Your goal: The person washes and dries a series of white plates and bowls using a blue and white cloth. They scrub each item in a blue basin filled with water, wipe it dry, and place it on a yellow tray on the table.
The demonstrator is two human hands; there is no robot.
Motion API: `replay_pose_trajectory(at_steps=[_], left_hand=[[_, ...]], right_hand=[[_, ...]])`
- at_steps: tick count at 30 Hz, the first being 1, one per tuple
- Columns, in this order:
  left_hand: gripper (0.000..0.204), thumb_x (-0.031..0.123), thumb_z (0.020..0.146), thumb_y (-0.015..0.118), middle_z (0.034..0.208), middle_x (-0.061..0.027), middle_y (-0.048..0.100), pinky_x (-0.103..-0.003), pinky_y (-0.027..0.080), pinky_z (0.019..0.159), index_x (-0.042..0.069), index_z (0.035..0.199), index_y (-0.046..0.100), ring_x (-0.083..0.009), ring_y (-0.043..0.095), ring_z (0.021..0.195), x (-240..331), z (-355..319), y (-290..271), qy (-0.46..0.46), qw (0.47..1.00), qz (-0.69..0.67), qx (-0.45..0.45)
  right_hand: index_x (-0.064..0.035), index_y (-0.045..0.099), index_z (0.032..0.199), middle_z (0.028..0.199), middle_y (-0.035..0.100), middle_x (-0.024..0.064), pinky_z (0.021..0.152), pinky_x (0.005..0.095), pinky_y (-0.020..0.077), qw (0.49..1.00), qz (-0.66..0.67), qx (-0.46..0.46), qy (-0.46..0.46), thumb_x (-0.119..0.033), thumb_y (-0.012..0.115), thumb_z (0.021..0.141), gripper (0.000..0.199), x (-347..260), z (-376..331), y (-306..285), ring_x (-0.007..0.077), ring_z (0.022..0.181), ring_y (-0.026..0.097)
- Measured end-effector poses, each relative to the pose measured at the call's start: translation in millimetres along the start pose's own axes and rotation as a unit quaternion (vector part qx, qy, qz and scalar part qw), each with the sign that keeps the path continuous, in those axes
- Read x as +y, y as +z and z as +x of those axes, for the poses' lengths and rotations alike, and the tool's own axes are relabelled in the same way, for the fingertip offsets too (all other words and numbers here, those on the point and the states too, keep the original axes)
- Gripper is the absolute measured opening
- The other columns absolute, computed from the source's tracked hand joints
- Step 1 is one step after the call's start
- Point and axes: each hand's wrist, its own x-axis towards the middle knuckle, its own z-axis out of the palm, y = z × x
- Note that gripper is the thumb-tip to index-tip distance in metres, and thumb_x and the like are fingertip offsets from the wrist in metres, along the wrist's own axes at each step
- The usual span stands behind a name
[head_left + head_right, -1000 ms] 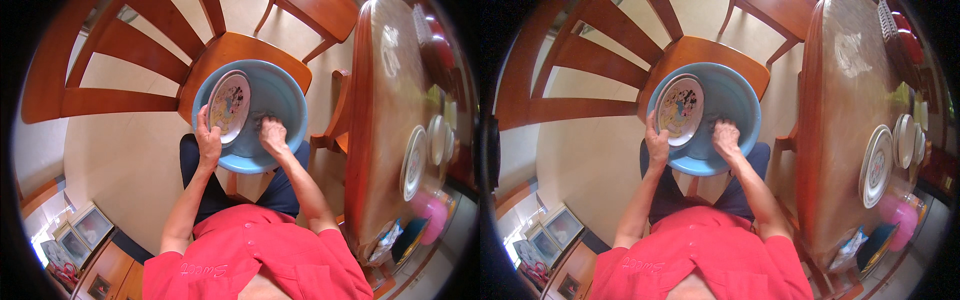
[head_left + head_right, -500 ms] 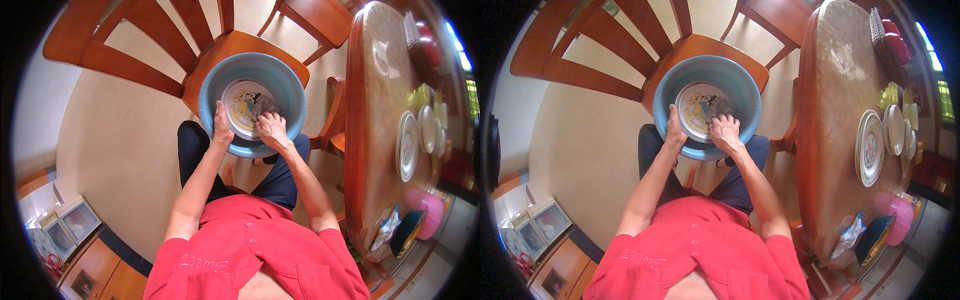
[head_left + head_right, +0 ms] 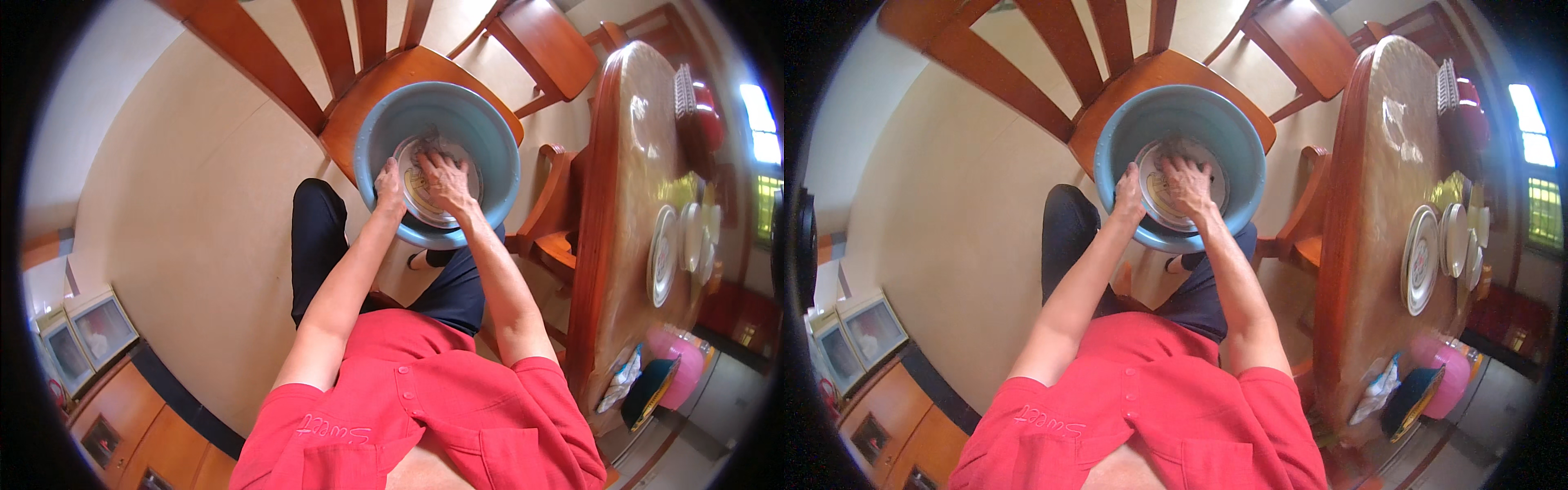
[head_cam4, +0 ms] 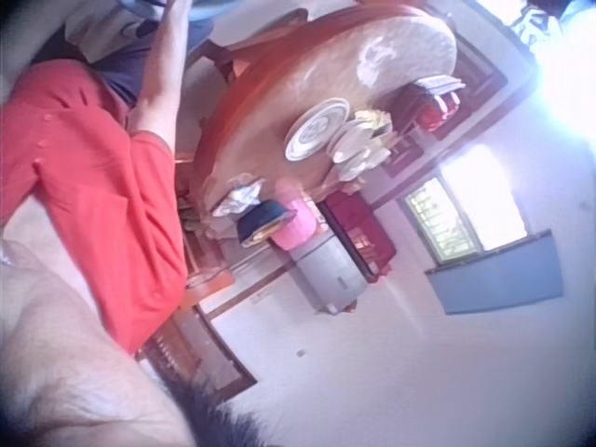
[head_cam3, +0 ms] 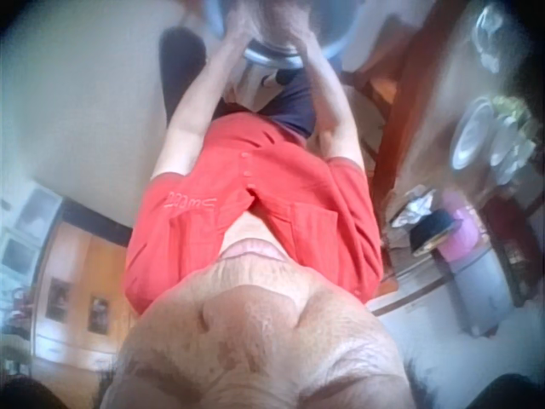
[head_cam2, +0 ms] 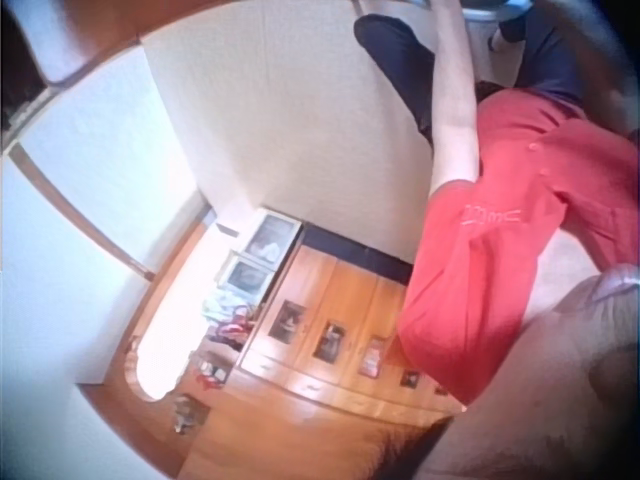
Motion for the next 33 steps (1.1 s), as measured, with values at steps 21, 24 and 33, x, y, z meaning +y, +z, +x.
replay_pose_trajectory(at_steps=[21, 24, 33], left_hand=[[0.035, 0.026, 0.093, 0.047, 0.103, -0.0075, 0.055, -0.029, 0.039, 0.086, -0.004, 0.111, 0.052, -0.0165, 0.051, 0.092, -11, 17, -8, 0.062, 0.998, -0.012, 0.010], [0.034, 0.025, 0.092, 0.048, 0.103, -0.0076, 0.055, -0.029, 0.040, 0.085, -0.004, 0.110, 0.052, -0.0163, 0.051, 0.093, -5, 9, -3, 0.060, 0.998, -0.003, 0.027], [0.036, 0.028, 0.091, 0.050, 0.102, -0.0096, 0.057, -0.029, 0.041, 0.083, -0.004, 0.109, 0.052, -0.0174, 0.052, 0.092, -4, 16, -15, 0.083, 0.996, 0.037, -0.011]], right_hand=[[-0.0151, 0.054, 0.112, 0.116, 0.051, 0.0081, 0.094, 0.0570, 0.0248, 0.993, -0.034, 0.106, -0.040, -0.017, 0.053, 0.075, 0.037, -3, 5, 20, 0.0333, 0.114, 0.040], [-0.0124, 0.052, 0.117, 0.118, 0.050, 0.0118, 0.096, 0.0572, 0.0219, 0.996, -0.052, 0.074, 0.000, -0.015, 0.051, 0.077, 0.040, 28, 5, 26, 0.0346, 0.121, 0.036], [-0.0081, 0.057, 0.108, 0.108, 0.051, 0.0192, 0.086, 0.0572, 0.0302, 0.991, 0.086, -0.099, 0.031, -0.007, 0.044, 0.077, 0.033, 18, -62, 1, 0.0325, 0.095, 0.057]])
